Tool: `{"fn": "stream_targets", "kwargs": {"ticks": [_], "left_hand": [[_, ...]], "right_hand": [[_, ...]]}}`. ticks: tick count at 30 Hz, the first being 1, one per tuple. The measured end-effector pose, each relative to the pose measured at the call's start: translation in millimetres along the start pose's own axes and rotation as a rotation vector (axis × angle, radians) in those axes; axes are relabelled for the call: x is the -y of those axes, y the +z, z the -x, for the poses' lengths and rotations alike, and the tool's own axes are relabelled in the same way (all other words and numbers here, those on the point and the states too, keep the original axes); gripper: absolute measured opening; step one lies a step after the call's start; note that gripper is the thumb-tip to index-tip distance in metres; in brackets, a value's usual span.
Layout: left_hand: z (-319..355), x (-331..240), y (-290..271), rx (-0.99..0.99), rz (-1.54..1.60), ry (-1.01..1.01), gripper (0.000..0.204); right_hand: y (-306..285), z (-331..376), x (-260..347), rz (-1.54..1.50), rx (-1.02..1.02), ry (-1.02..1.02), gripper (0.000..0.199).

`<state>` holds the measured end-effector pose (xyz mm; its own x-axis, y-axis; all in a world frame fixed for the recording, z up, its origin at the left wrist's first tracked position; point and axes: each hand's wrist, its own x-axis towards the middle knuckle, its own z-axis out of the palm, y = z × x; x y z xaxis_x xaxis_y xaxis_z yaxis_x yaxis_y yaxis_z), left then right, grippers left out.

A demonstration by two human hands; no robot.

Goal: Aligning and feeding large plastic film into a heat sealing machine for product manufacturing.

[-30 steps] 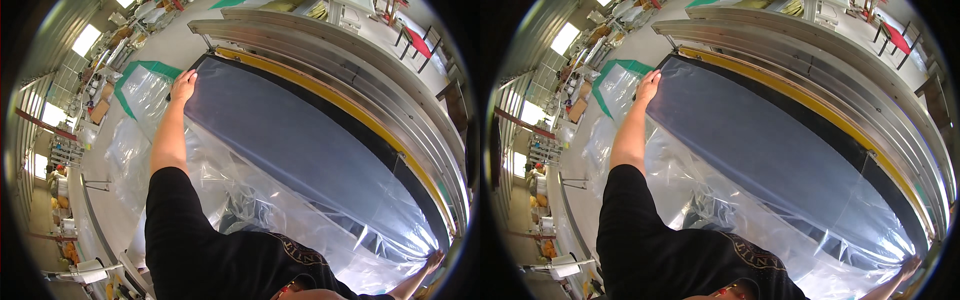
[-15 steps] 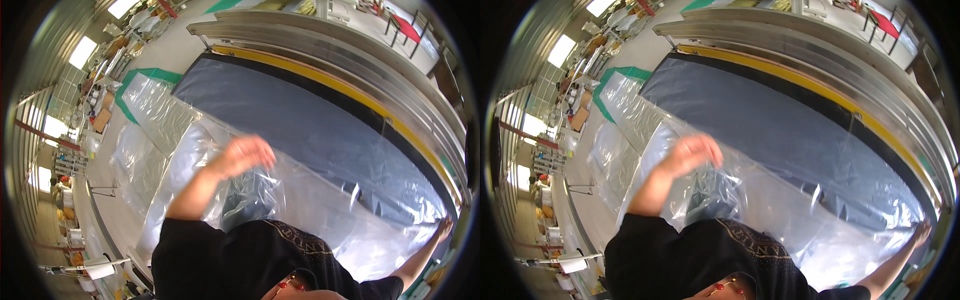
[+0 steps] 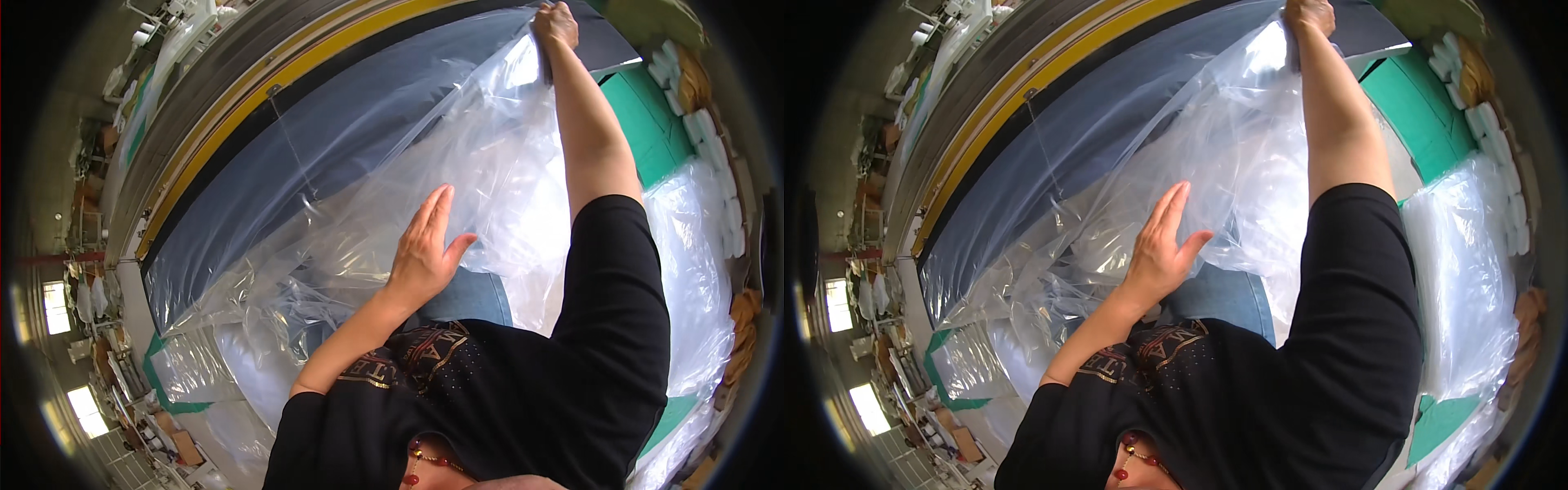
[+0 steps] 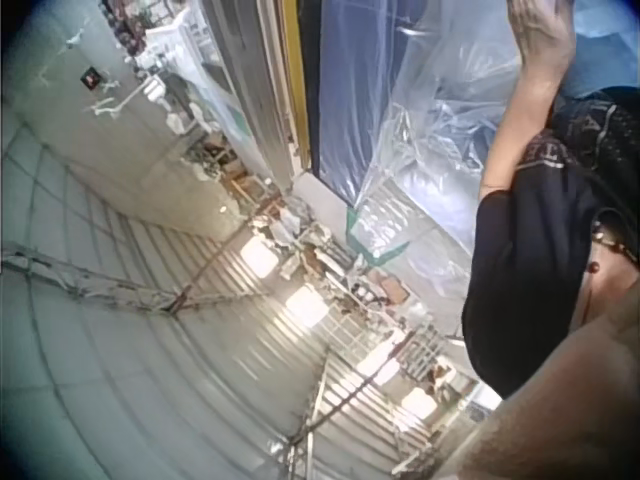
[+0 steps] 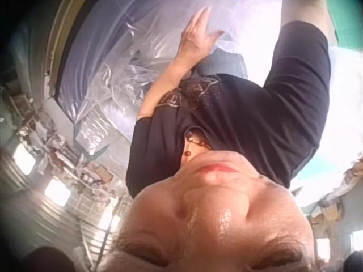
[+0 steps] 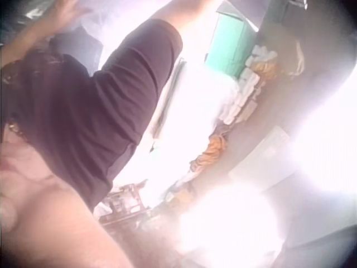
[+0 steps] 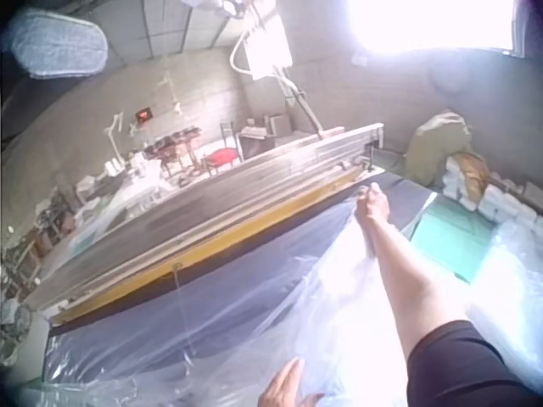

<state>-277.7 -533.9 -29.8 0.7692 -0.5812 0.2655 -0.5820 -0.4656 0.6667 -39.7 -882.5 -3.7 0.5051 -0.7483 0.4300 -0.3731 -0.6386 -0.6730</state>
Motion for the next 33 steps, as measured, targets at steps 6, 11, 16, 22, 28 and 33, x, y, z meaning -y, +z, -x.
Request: {"fn": "stream_targets", "kwargs": {"ticks": [6, 11, 16, 22, 28, 33], "left_hand": [[-19, 14, 1, -0.291, -0.389, -0.185, 0.081], [3, 10, -13, -0.063, -0.415, -0.234, 0.019], [8, 16, -45, -0.549, -0.445, -0.035, 0.01], [26, -25, -38, 0.007, 0.104, 0.215, 0.013], [55, 39, 3, 0.262, 1.051, -0.859, 0.054], [33, 46, -30, -0.77, 0.491, -0.15, 0.041]], "right_hand": [[-16, 5, 5, -0.058, -0.002, 0.082, 0.024], [-15, 0, -3, -0.068, -0.006, 0.035, 0.025], [-3, -8, -7, -0.045, -0.019, 0.003, 0.025], [-8, -9, 1, -0.029, 0.017, 0.035, 0.025], [-4, -9, -2, -0.048, -0.008, 0.007, 0.025], [-17, -9, -3, -0.012, 0.028, 0.063, 0.025]]}}
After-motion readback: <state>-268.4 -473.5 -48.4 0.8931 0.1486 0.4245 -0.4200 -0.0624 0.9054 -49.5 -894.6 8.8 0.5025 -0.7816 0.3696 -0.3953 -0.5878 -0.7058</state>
